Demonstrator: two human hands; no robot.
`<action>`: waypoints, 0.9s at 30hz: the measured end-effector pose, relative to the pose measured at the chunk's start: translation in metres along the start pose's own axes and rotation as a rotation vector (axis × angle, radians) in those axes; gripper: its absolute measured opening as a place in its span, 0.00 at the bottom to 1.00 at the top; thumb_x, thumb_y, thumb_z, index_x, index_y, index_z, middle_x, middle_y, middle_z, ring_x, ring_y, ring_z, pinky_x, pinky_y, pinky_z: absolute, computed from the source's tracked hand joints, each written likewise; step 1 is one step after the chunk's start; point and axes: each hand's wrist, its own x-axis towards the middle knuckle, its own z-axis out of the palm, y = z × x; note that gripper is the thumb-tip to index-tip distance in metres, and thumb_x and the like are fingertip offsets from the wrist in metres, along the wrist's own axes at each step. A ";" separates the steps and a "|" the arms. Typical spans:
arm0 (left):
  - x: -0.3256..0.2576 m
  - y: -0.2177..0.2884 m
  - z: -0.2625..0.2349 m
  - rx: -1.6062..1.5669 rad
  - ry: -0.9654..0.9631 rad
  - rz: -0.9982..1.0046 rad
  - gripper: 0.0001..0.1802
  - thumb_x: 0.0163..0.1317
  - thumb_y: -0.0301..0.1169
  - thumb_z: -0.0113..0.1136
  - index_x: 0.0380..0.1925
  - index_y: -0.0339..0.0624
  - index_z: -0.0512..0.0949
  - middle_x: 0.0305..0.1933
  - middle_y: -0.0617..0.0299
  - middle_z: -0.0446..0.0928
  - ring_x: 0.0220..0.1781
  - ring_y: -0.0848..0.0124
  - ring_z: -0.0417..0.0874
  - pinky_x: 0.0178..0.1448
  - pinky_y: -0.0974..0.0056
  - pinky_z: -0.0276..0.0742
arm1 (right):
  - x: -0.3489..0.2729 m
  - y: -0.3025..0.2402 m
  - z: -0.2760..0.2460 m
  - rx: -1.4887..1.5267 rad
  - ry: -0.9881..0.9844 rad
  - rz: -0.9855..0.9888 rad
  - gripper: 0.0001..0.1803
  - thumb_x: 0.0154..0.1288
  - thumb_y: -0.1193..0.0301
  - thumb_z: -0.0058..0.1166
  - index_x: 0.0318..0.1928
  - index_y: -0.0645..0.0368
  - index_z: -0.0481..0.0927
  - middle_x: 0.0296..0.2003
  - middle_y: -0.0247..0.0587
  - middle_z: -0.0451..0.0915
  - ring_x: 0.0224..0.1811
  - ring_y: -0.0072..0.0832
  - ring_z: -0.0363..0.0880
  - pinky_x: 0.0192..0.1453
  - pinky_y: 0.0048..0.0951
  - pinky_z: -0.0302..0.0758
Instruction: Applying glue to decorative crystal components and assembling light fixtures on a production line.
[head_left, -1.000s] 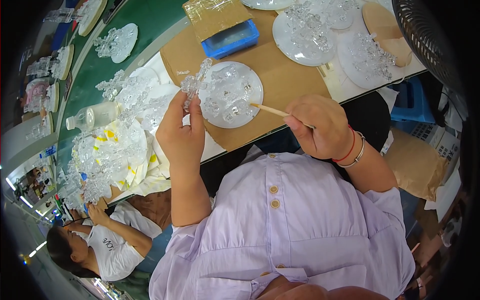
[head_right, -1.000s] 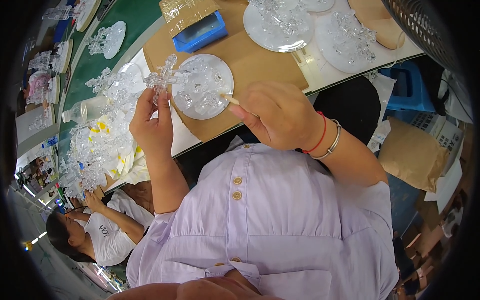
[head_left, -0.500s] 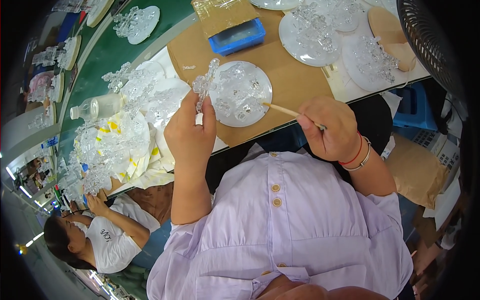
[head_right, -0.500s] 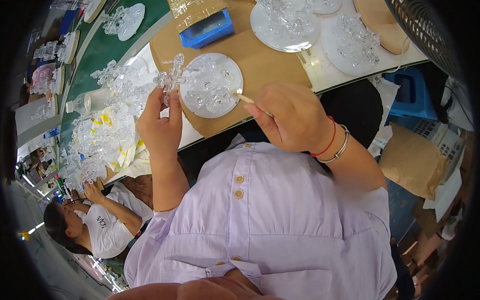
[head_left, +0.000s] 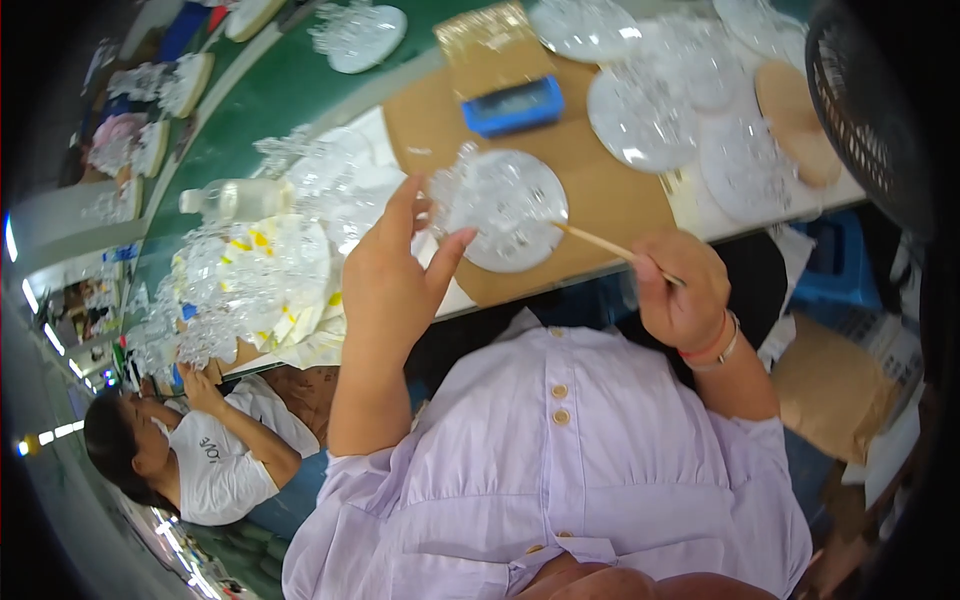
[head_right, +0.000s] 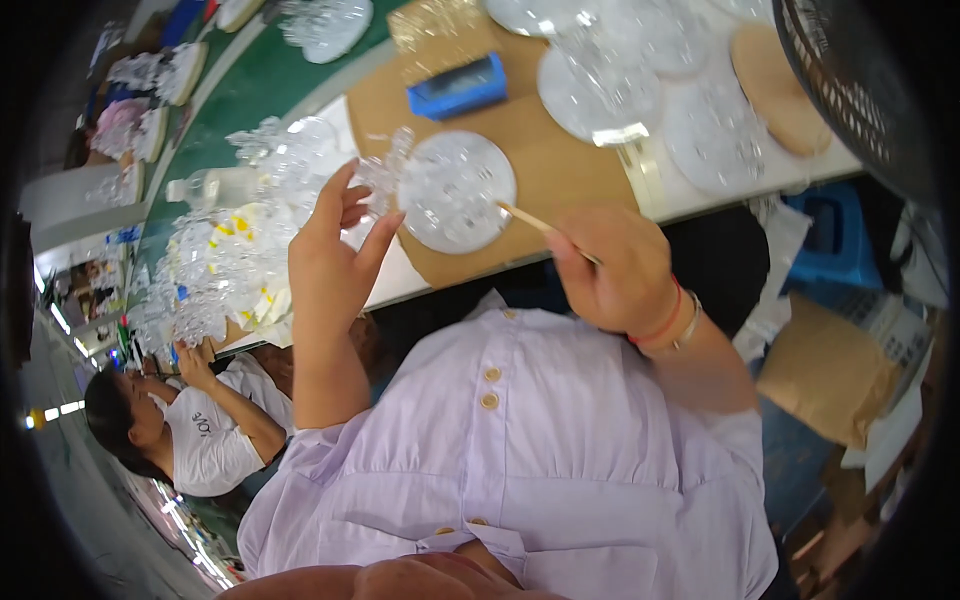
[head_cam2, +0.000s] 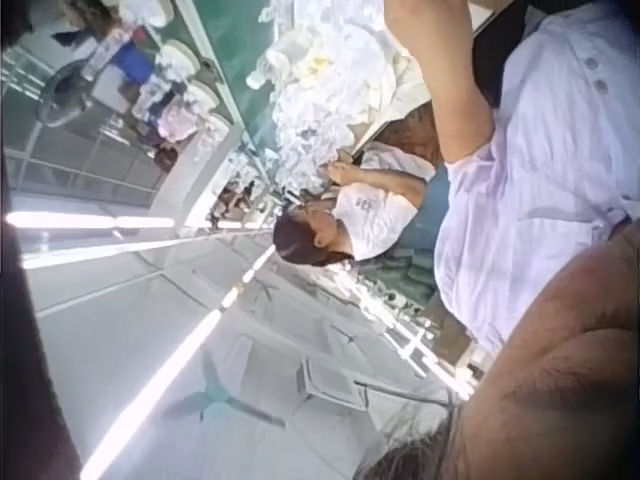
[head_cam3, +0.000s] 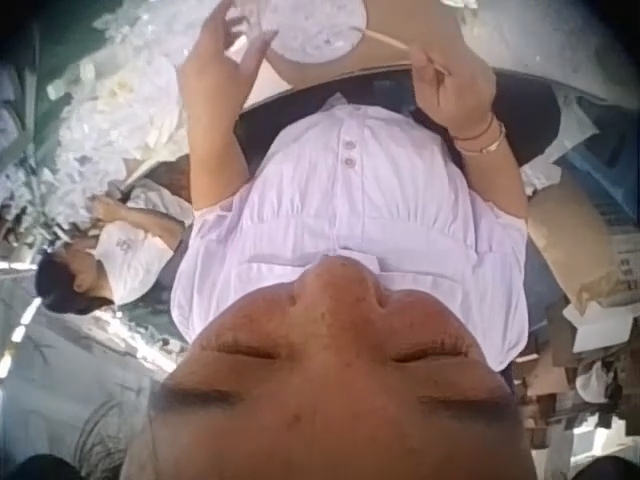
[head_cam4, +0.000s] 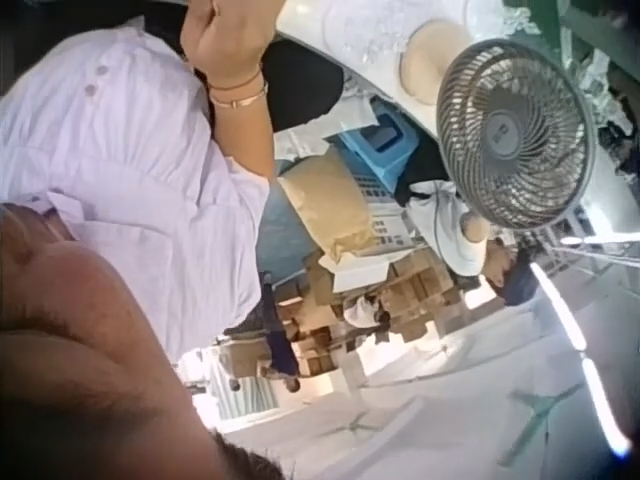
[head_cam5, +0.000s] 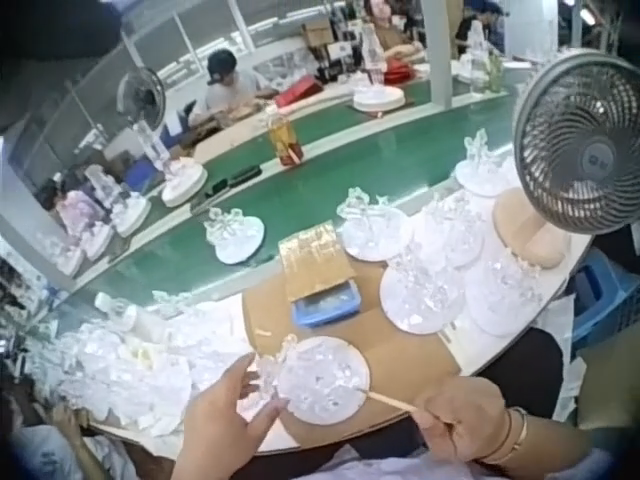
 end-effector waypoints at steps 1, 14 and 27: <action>0.012 0.002 -0.012 0.018 0.033 0.004 0.14 0.57 0.33 0.66 0.42 0.38 0.79 0.34 0.54 0.83 0.33 0.62 0.85 0.35 0.62 0.78 | -0.002 0.001 -0.004 0.036 0.028 0.045 0.02 0.64 0.79 0.51 0.34 0.66 0.75 0.26 0.45 0.78 0.23 0.35 0.77 0.28 0.29 0.73; 0.300 -0.128 0.030 0.531 -0.127 0.199 0.22 0.58 0.43 0.63 0.51 0.47 0.77 0.50 0.48 0.79 0.51 0.52 0.80 0.53 0.54 0.74 | -0.011 0.020 -0.033 0.385 0.142 0.025 0.13 0.72 0.62 0.47 0.37 0.60 0.65 0.26 0.46 0.73 0.18 0.26 0.66 0.21 0.25 0.65; 0.239 -0.053 -0.028 0.692 -0.448 0.184 0.16 0.56 0.40 0.65 0.39 0.41 0.79 0.38 0.51 0.82 0.42 0.52 0.82 0.45 0.55 0.75 | -0.015 0.021 -0.035 0.516 0.251 0.150 0.15 0.73 0.61 0.45 0.40 0.60 0.65 0.24 0.48 0.74 0.18 0.24 0.67 0.21 0.22 0.66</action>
